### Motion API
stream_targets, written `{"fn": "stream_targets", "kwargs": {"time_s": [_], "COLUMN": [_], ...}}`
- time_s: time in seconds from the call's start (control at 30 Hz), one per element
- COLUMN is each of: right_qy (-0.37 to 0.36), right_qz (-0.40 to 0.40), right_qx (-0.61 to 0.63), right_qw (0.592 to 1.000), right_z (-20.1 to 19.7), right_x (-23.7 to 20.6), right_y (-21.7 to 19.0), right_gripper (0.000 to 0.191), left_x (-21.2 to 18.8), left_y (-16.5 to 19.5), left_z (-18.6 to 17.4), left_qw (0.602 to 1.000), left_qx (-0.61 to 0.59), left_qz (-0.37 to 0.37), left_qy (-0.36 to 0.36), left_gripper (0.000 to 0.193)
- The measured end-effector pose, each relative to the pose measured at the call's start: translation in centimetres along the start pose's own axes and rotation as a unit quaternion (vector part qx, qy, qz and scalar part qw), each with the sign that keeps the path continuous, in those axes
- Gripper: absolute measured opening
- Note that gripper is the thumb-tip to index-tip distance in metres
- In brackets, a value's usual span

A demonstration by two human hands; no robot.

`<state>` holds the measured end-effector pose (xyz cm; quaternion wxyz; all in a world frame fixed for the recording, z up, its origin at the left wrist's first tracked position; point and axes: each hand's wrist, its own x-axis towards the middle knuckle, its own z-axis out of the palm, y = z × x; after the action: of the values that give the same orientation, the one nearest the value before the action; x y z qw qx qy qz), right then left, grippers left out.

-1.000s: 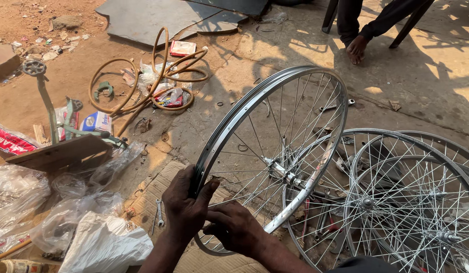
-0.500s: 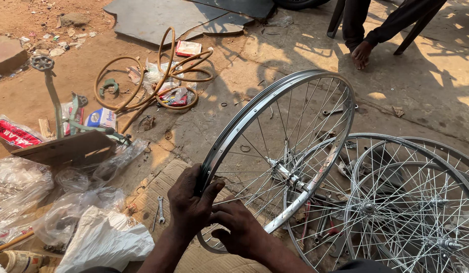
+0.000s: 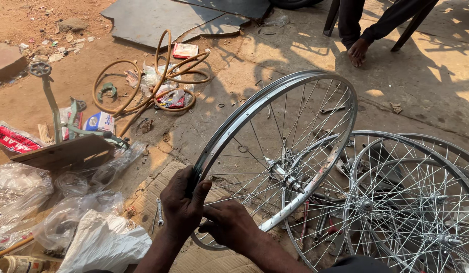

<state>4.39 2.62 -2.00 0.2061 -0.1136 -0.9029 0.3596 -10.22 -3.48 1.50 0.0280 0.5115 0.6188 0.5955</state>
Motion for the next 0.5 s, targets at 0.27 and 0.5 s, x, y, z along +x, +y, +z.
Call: {"fn": "stream_targets", "kwargs": {"time_s": [0.27,0.5], "right_qy": [0.024,-0.085], "right_qz": [-0.020,0.010], "right_qx": [-0.192,0.064], "right_qw": [0.981,0.994], "right_z": [1.9,-1.3], "right_x": [0.8,0.5], "right_y": [-0.1,0.2], "right_gripper": [0.012,0.019], "left_x": [-0.5,-0.2], "left_y": [0.3,0.2], "left_z": [0.8,0.7], "left_qw": [0.998,1.000], "left_qx": [-0.056,-0.014], "left_qz": [0.036,0.020], "left_qy": [-0.011,-0.009], "left_gripper": [0.042,0.039]}}
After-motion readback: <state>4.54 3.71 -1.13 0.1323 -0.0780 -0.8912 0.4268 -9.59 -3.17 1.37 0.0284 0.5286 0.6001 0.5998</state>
